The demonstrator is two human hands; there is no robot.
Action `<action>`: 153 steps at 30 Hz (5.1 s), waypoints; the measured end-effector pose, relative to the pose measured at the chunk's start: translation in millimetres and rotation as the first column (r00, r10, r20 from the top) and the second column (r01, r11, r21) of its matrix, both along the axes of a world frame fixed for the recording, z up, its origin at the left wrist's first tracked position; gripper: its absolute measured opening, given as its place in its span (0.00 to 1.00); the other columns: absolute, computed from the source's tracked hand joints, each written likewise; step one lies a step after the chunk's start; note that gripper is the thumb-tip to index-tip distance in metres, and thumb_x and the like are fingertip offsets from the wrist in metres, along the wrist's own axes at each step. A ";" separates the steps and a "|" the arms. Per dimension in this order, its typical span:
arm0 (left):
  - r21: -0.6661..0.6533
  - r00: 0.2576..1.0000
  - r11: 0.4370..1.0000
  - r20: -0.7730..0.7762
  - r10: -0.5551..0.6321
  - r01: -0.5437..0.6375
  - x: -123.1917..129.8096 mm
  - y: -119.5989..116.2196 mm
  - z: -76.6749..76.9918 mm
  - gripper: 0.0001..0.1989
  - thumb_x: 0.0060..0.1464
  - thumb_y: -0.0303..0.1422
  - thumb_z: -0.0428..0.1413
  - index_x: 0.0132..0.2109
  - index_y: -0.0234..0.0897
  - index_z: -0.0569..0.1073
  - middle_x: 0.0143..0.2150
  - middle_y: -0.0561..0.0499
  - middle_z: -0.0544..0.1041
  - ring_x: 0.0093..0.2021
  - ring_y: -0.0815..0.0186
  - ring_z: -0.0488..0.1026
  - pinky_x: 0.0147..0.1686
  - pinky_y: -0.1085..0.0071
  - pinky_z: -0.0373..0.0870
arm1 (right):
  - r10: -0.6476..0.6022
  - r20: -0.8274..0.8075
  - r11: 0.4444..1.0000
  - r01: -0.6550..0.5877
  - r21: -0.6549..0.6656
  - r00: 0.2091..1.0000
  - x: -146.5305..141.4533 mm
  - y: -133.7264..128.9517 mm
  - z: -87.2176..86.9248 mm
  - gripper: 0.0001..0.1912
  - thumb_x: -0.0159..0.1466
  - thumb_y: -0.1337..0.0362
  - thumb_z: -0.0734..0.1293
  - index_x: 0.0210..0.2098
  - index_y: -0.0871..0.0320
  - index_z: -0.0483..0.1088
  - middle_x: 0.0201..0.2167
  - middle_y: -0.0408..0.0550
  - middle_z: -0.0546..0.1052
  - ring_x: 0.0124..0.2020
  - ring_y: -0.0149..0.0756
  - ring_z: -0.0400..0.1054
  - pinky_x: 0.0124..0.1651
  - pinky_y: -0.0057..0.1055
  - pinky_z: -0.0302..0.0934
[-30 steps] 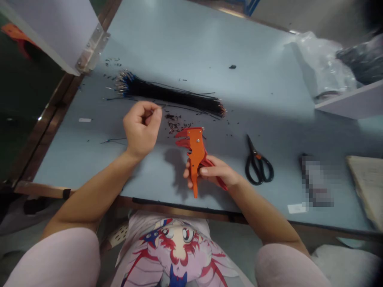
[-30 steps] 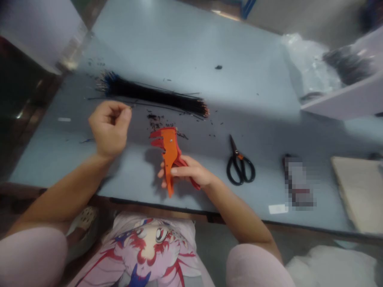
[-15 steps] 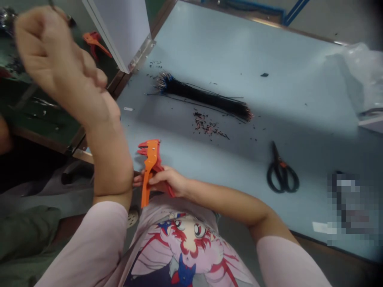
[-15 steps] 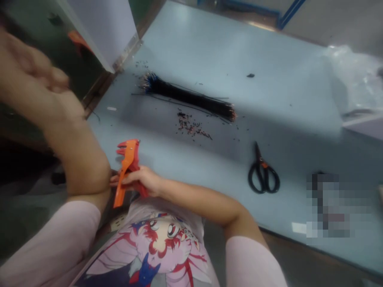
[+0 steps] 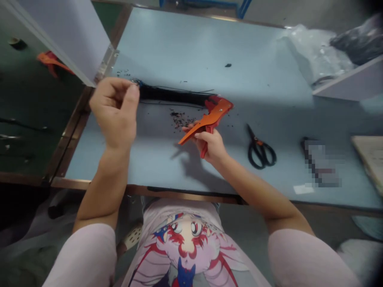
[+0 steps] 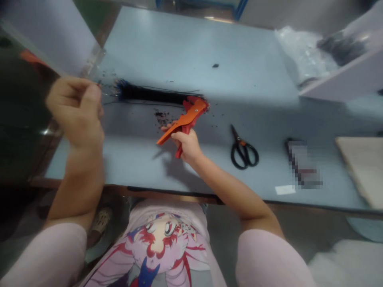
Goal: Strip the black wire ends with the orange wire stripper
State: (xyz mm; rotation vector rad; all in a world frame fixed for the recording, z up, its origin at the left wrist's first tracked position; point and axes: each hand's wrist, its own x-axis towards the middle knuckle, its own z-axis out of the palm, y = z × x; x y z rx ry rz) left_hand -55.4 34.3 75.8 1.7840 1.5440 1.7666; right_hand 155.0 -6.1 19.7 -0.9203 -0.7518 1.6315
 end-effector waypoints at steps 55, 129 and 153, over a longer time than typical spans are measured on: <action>-0.096 0.888 0.921 -0.244 -0.389 0.377 73.4 -13.3 -66.3 0.02 0.52 0.27 0.55 0.32 0.35 0.71 0.23 0.56 0.67 0.24 0.74 0.62 0.25 0.76 0.59 | 0.494 0.102 0.856 -0.461 -0.234 0.864 71.3 -20.4 1.3 0.20 0.62 0.51 0.65 0.39 0.64 0.70 0.31 0.53 0.76 0.29 0.38 0.74 0.33 0.36 0.69; -0.066 0.869 0.930 -0.338 -0.361 0.361 74.3 -15.3 -65.0 0.04 0.55 0.29 0.53 0.35 0.35 0.72 0.24 0.54 0.70 0.23 0.73 0.64 0.26 0.75 0.60 | 0.551 -0.009 0.809 -0.536 -0.242 0.835 76.1 -20.5 8.1 0.15 0.59 0.59 0.68 0.40 0.65 0.69 0.31 0.53 0.75 0.33 0.42 0.74 0.37 0.40 0.69; -0.090 0.867 0.928 -0.334 -0.370 0.362 76.5 -18.2 -61.1 0.04 0.55 0.29 0.53 0.33 0.36 0.71 0.22 0.56 0.67 0.21 0.74 0.61 0.24 0.75 0.58 | 0.536 0.109 0.832 -0.502 -0.237 0.837 72.3 -24.9 9.8 0.14 0.62 0.55 0.66 0.33 0.63 0.67 0.22 0.46 0.73 0.23 0.35 0.70 0.26 0.31 0.67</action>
